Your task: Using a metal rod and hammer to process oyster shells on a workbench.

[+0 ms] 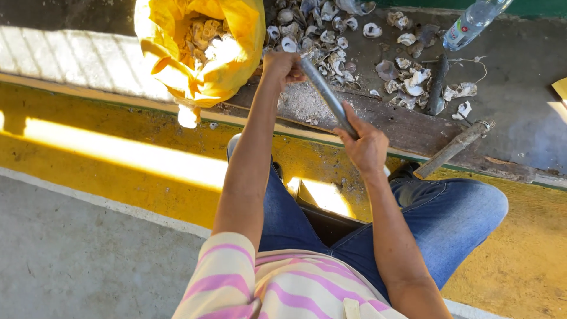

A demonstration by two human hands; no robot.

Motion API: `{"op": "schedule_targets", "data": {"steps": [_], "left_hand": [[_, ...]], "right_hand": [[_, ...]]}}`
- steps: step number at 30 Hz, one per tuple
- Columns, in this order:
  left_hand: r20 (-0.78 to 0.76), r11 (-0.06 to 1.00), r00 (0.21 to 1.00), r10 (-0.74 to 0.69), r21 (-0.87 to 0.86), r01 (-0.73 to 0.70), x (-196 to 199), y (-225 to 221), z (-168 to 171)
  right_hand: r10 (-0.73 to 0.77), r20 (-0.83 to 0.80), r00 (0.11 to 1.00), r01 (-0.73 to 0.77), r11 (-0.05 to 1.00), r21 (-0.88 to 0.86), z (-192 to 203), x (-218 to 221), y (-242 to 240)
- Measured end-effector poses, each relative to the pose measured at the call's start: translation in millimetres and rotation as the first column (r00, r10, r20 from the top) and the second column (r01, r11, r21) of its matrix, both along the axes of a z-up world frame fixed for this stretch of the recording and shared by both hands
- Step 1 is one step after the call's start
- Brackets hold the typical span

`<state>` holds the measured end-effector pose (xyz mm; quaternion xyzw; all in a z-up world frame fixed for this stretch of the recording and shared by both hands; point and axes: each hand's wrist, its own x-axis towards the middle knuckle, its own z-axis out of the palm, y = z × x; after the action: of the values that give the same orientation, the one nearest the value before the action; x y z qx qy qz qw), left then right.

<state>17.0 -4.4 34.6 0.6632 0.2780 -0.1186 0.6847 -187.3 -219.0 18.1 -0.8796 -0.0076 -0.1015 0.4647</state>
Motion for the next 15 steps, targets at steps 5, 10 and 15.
{"op": "schedule_targets", "data": {"steps": [5,10,15], "left_hand": [[-0.035,0.991,0.992,-0.119,-0.069,0.116,21.3,-2.2,-4.2],[0.435,0.7,0.695,-0.572,0.7,0.138,34.7,5.7,2.9],[0.504,0.716,0.702,-0.504,0.698,0.013,37.8,6.1,12.1]], "right_hand": [[0.026,0.112,0.993,-0.026,1.0,-0.004,-9.1,8.3,-29.8],[0.08,-0.001,0.997,-0.078,0.971,0.228,-2.4,11.7,-29.8],[0.049,-0.019,0.999,-0.038,0.929,0.368,8.2,8.1,-12.7]]}}
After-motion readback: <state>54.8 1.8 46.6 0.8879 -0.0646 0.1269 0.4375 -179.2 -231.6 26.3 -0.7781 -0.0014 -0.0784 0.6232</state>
